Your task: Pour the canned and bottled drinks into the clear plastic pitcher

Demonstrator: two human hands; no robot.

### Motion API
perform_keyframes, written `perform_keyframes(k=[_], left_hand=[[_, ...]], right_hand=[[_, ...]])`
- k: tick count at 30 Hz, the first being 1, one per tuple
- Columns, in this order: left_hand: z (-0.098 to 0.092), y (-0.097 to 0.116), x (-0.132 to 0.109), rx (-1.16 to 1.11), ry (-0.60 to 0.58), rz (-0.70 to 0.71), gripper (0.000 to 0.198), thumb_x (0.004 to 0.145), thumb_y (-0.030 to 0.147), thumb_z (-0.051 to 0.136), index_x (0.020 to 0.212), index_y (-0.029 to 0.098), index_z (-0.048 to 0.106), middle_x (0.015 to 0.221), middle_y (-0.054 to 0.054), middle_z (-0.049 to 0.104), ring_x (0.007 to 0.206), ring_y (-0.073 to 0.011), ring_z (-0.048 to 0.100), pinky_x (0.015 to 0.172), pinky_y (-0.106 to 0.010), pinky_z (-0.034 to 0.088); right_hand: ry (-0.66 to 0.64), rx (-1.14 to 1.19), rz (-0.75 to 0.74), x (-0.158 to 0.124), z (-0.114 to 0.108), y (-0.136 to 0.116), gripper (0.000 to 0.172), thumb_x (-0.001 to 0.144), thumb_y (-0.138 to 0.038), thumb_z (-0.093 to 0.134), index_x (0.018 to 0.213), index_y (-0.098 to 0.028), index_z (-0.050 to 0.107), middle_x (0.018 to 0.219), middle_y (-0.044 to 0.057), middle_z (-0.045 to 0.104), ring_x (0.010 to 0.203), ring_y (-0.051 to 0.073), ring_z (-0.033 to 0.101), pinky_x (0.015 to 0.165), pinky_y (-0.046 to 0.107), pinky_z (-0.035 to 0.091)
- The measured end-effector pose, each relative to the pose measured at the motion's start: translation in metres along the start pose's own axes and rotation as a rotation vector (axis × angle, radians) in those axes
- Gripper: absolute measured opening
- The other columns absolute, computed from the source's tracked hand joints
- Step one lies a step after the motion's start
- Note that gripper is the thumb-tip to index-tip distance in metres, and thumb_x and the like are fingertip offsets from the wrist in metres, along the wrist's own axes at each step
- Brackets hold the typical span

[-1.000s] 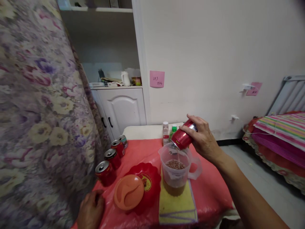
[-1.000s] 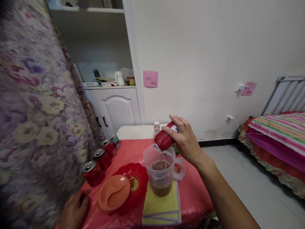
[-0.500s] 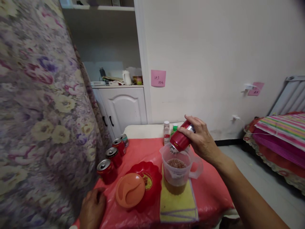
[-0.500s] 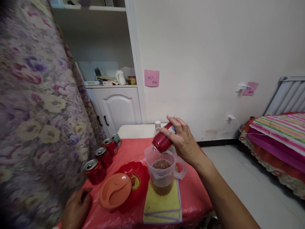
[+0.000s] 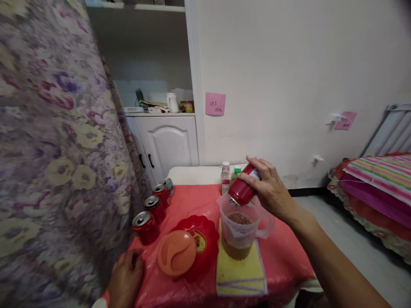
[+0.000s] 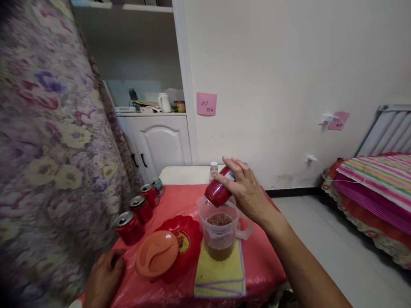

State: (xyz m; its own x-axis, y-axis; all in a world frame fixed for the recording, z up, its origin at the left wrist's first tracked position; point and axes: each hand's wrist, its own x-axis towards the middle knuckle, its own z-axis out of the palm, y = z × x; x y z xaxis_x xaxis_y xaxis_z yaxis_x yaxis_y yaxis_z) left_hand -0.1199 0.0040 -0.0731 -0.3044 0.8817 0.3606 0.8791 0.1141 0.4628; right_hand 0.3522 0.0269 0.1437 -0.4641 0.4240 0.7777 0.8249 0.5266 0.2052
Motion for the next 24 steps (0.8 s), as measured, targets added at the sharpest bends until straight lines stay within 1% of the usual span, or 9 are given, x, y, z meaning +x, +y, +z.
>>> perform_keyframes(k=[7, 10, 13, 17, 19, 21, 24], left_hand=[[0.0, 0.001, -0.001, -0.003, 0.012, -0.002, 0.034, 0.086, 0.034, 0.038, 0.096, 0.017, 0.065, 0.104, -0.014, 0.069, 0.098, -0.0294, 0.065, 0.092, -0.041, 0.048], [0.0, 0.0, -0.001, -0.006, 0.013, 0.003, 0.034, 0.087, 0.035, 0.037, 0.097, 0.017, 0.065, 0.104, -0.014, 0.069, 0.097, -0.0296, 0.065, 0.091, -0.041, 0.049], [0.0, 0.001, -0.001, -0.011, 0.016, 0.011, 0.034, 0.086, 0.034, 0.038, 0.097, 0.017, 0.065, 0.104, -0.014, 0.069, 0.099, -0.0294, 0.065, 0.091, -0.04, 0.049], [-0.001, 0.002, -0.001, -0.022, 0.019, 0.01, 0.035, 0.086, 0.034, 0.037, 0.098, 0.017, 0.065, 0.104, -0.015, 0.07, 0.099, -0.0306, 0.065, 0.092, -0.042, 0.048], [-0.001, 0.001, 0.0, -0.034, 0.018, 0.018, 0.035, 0.086, 0.034, 0.037, 0.098, 0.016, 0.065, 0.106, -0.016, 0.07, 0.1, -0.0309, 0.065, 0.093, -0.042, 0.048], [-0.001, 0.0, 0.001, -0.047, 0.018, 0.028, 0.036, 0.086, 0.033, 0.036, 0.097, 0.016, 0.065, 0.107, -0.017, 0.071, 0.099, -0.031, 0.066, 0.093, -0.042, 0.048], [0.001, -0.004, 0.002, -0.062, 0.024, 0.041, 0.037, 0.086, 0.034, 0.035, 0.095, 0.016, 0.065, 0.105, -0.018, 0.072, 0.098, -0.0318, 0.067, 0.093, -0.043, 0.049]], right_hand=[[-0.021, -0.004, -0.006, -0.002, 0.001, -0.004, 0.055, 0.092, -0.008, 0.052, 0.14, -0.035, 0.049, 0.156, 0.012, 0.033, 0.141, 0.034, 0.033, 0.108, 0.059, 0.045], [-0.031, -0.026, -0.008, -0.004, -0.002, -0.005, 0.053, 0.092, -0.007, 0.051, 0.138, -0.033, 0.051, 0.156, 0.013, 0.034, 0.141, 0.033, 0.033, 0.107, 0.057, 0.046], [-0.047, -0.07, -0.025, -0.004, -0.007, -0.006, 0.048, 0.092, -0.006, 0.049, 0.134, -0.029, 0.056, 0.153, 0.015, 0.037, 0.139, 0.032, 0.036, 0.105, 0.054, 0.048], [-0.086, -0.134, -0.064, 0.002, -0.018, -0.007, 0.047, 0.094, -0.008, 0.049, 0.134, -0.031, 0.056, 0.151, 0.015, 0.043, 0.135, 0.031, 0.041, 0.1, 0.051, 0.051], [-0.109, -0.177, -0.088, 0.006, -0.022, -0.008, 0.047, 0.093, -0.01, 0.051, 0.134, -0.032, 0.056, 0.151, 0.015, 0.045, 0.134, 0.031, 0.042, 0.1, 0.052, 0.049], [-0.117, -0.226, -0.104, 0.009, -0.024, -0.01, 0.047, 0.091, -0.009, 0.053, 0.133, -0.031, 0.057, 0.15, 0.015, 0.047, 0.133, 0.032, 0.043, 0.103, 0.056, 0.044], [-0.124, -0.284, -0.107, 0.013, -0.025, -0.012, 0.052, 0.088, -0.006, 0.055, 0.133, -0.032, 0.056, 0.15, 0.014, 0.047, 0.133, 0.031, 0.042, 0.107, 0.059, 0.037]])
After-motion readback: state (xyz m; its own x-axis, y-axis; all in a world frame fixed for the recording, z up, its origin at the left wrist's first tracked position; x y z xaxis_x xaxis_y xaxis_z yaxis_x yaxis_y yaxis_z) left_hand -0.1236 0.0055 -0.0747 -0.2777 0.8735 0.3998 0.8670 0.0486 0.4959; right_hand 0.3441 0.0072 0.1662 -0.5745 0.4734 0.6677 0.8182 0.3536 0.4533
